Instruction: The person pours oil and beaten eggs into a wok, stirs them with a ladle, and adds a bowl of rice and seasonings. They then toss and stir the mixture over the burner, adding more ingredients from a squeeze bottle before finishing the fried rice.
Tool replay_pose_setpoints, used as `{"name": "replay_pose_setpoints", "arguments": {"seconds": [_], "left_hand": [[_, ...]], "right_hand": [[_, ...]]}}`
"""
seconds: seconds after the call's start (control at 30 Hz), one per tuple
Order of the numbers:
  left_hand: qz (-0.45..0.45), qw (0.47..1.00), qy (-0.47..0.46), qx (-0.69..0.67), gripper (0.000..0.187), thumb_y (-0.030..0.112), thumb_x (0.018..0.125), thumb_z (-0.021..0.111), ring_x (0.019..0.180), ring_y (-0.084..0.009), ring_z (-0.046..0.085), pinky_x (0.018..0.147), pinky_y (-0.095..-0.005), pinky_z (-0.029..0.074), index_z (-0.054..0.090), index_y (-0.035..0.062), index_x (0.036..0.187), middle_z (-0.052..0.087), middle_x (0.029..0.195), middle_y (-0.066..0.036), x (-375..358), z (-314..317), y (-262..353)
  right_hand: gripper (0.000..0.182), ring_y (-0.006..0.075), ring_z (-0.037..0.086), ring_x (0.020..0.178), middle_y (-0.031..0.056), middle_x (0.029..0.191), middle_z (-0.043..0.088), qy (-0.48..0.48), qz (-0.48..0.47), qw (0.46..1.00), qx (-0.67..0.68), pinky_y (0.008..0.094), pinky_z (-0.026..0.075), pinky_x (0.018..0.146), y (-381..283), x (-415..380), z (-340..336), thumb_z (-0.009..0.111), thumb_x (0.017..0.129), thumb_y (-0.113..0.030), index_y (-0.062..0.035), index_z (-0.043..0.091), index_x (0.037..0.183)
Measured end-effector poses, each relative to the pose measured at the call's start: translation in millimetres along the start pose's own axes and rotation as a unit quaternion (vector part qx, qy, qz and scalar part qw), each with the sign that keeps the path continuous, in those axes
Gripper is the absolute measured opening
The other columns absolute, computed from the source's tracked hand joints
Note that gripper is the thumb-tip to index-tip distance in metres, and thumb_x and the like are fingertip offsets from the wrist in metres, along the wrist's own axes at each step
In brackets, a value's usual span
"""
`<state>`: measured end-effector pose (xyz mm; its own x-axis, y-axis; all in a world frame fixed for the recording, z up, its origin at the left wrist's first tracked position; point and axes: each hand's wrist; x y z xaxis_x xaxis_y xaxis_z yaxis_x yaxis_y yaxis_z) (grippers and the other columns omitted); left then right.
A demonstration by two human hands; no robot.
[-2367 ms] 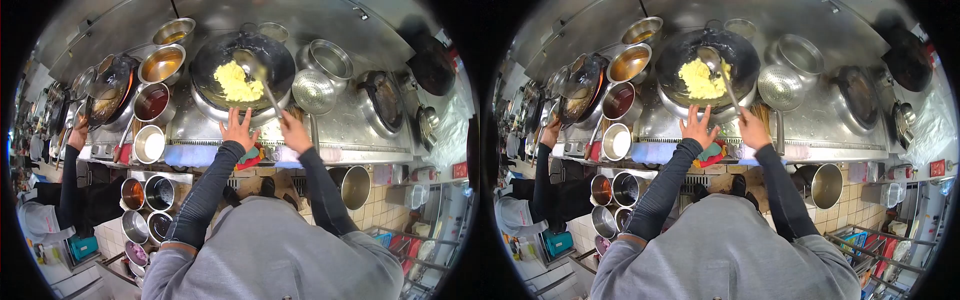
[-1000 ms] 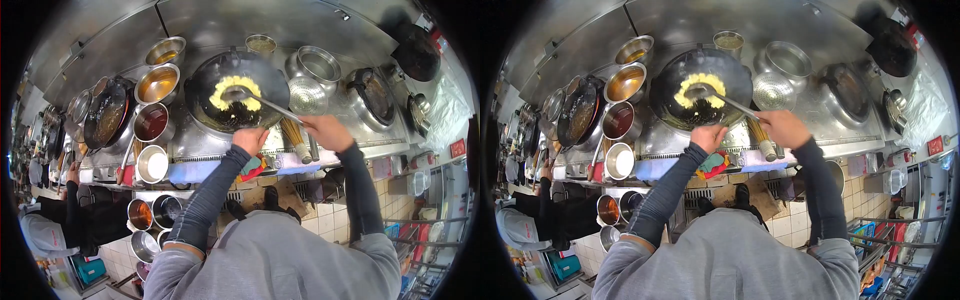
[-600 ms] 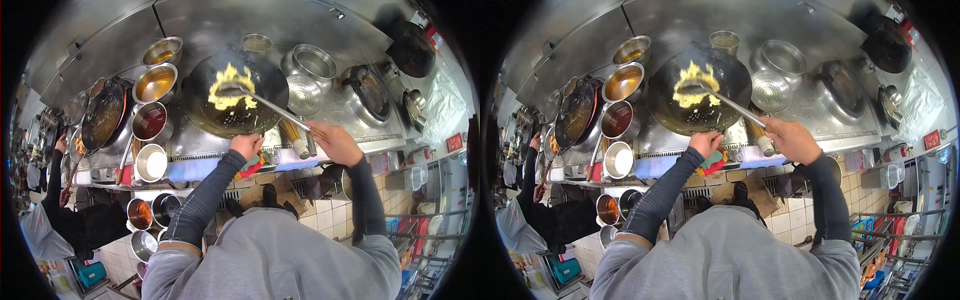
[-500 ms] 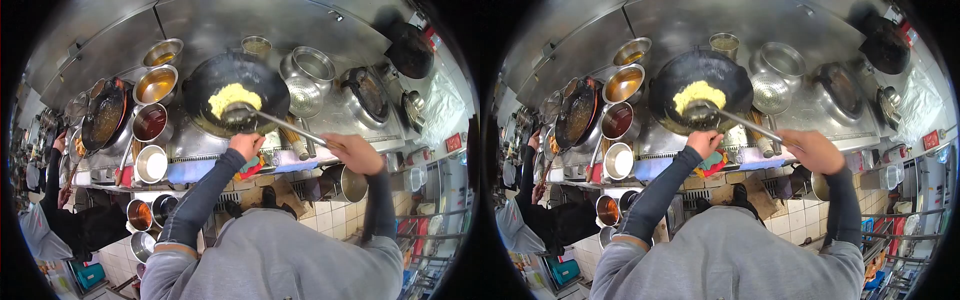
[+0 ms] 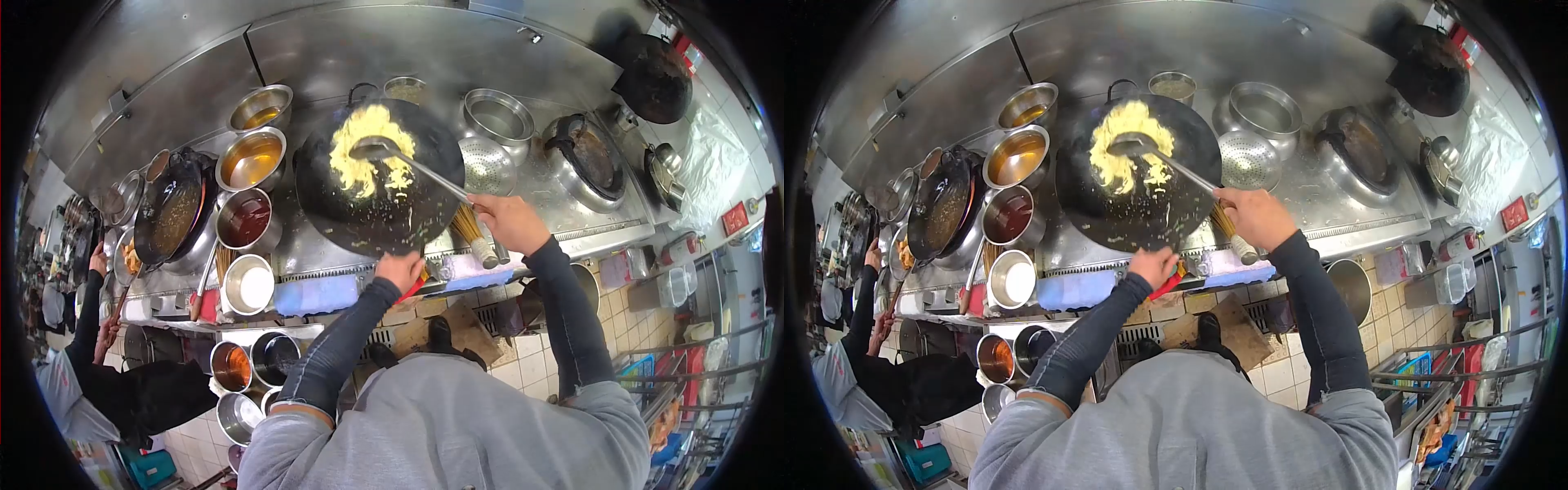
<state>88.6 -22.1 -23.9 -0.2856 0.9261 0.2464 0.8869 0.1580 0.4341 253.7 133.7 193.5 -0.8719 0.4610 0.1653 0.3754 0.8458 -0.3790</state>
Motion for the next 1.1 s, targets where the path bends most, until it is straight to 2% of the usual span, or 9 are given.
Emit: {"name": "replay_pose_setpoints", "arguments": {"seconds": [0.2, 0.4, 0.47, 0.63, 0.73, 0.8, 0.87, 1.03, 1.1], "left_hand": [[0.017, 0.997, 0.073, -0.034, 0.027, 0.036, 0.087, 0.059, 0.052, -0.0335, 0.059, 0.047, -0.0404, 0.047, 0.063, 0.0117, 0.075, 0.059, 0.057, -0.014, 14.2, -53.1, 21.4], [0.039, 0.992, 0.121, 0.01, 0.021, 0.035, 0.087, 0.058, 0.075, -0.028, 0.062, 0.072, -0.0452, 0.046, 0.064, 0.0149, 0.083, 0.063, 0.074, -0.007, 65.5, -45.9, -23.5], [-0.102, 0.978, 0.16, 0.083, 0.023, 0.035, 0.087, 0.058, 0.096, -0.0278, 0.055, 0.082, -0.0522, 0.039, 0.062, 0.0132, 0.093, 0.06, 0.091, -0.008, 60.1, -34.6, -8.0], [-0.186, 0.978, 0.068, 0.066, 0.074, 0.033, 0.077, 0.066, 0.139, -0.0321, 0.02, 0.1, -0.065, 0.025, 0.035, 0.0145, 0.141, 0.028, 0.147, -0.014, 38.2, -33.3, 15.0], [-0.238, 0.965, 0.089, 0.069, 0.074, 0.03, 0.077, 0.065, 0.14, -0.0344, 0.018, 0.102, -0.0662, 0.023, 0.034, 0.0136, 0.142, 0.024, 0.149, -0.018, 25.0, -31.4, 48.3], [-0.188, 0.973, 0.131, -0.005, 0.064, 0.025, 0.078, 0.063, 0.125, -0.0395, 0.04, 0.1, -0.0532, 0.035, 0.041, 0.0113, 0.136, 0.036, 0.14, -0.021, 6.4, -10.4, 69.0], [-0.177, 0.977, 0.001, -0.117, 0.05, 0.024, 0.081, 0.061, 0.107, -0.0379, 0.055, 0.091, -0.0448, 0.046, 0.048, 0.0088, 0.127, 0.054, 0.121, -0.022, -19.5, 36.7, 75.0], [-0.284, 0.918, -0.253, -0.114, 0.053, 0.032, 0.084, 0.057, 0.112, -0.0348, 0.055, 0.092, -0.0432, 0.046, 0.046, 0.0086, 0.129, 0.054, 0.124, -0.02, -69.3, 180.7, 83.5], [-0.365, 0.86, -0.338, -0.109, 0.056, 0.035, 0.084, 0.056, 0.117, -0.0344, 0.052, 0.094, -0.0449, 0.045, 0.044, 0.0093, 0.133, 0.048, 0.133, -0.018, -62.9, 200.6, 88.3]], "right_hand": [[0.036, 0.0372, 0.062, 0.081, 0.0155, 0.089, 0.067, -0.02, 0.009, 0.999, 0.026, 0.0442, 0.05, 0.072, -9.9, -61.4, -38.2, 0.058, 0.084, -0.013, -0.0106, 0.057, 0.119], [0.04, 0.0379, 0.062, 0.082, 0.0173, 0.093, 0.066, -0.062, 0.035, 0.997, -0.034, 0.0447, 0.05, 0.071, 6.9, -97.0, -39.9, 0.058, 0.084, -0.014, -0.0118, 0.053, 0.124], [0.04, 0.0405, 0.061, 0.084, 0.021, 0.096, 0.065, -0.073, 0.039, 0.996, -0.032, 0.0458, 0.049, 0.074, 57.5, -70.1, 6.9, 0.056, 0.085, -0.015, -0.0078, 0.052, 0.125], [0.043, 0.0411, 0.062, 0.084, 0.0265, 0.092, 0.063, 0.018, 0.111, 0.979, 0.172, 0.0443, 0.049, 0.075, 110.5, 11.9, 81.1, 0.052, 0.089, -0.019, -0.0014, 0.05, 0.128], [0.054, 0.0414, 0.062, 0.089, 0.0295, 0.094, 0.062, 0.021, 0.158, 0.982, 0.098, 0.0464, 0.049, 0.078, 82.5, 26.4, 148.5, 0.053, 0.086, -0.019, 0.0028, 0.04, 0.134], [0.055, 0.0385, 0.062, 0.069, 0.0212, 0.092, 0.064, 0.0, 0.114, 0.99, 0.089, 0.0446, 0.05, 0.065, 81.6, 33.3, 175.5, 0.052, 0.088, -0.014, 0.0009, 0.034, 0.137], [0.059, 0.0344, 0.059, 0.056, 0.0183, 0.068, 0.059, -0.193, 0.228, 0.81, 0.505, 0.0434, 0.049, 0.061, 94.2, 52.7, 148.0, 0.055, 0.087, -0.014, -0.0036, 0.032, 0.14], [0.056, 0.0225, 0.057, 0.069, 0.0144, 0.084, 0.059, -0.176, -0.019, 0.938, 0.297, 0.0334, 0.048, 0.066, 108.3, 29.5, 63.3, 0.054, 0.09, -0.012, -0.0028, 0.033, 0.14], [0.055, 0.0114, 0.046, 0.054, 0.0037, 0.076, 0.05, -0.322, 0.16, 0.773, 0.523, 0.0262, 0.041, 0.049, 120.1, 26.5, 37.5, 0.049, 0.094, -0.011, -0.0081, 0.027, 0.144]]}}
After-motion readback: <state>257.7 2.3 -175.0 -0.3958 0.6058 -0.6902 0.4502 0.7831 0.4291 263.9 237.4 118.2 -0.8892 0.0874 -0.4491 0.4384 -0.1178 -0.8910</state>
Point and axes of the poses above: each hand's wrist, its own x-axis towards the middle knuckle, its own z-axis out of the palm, y = z × x
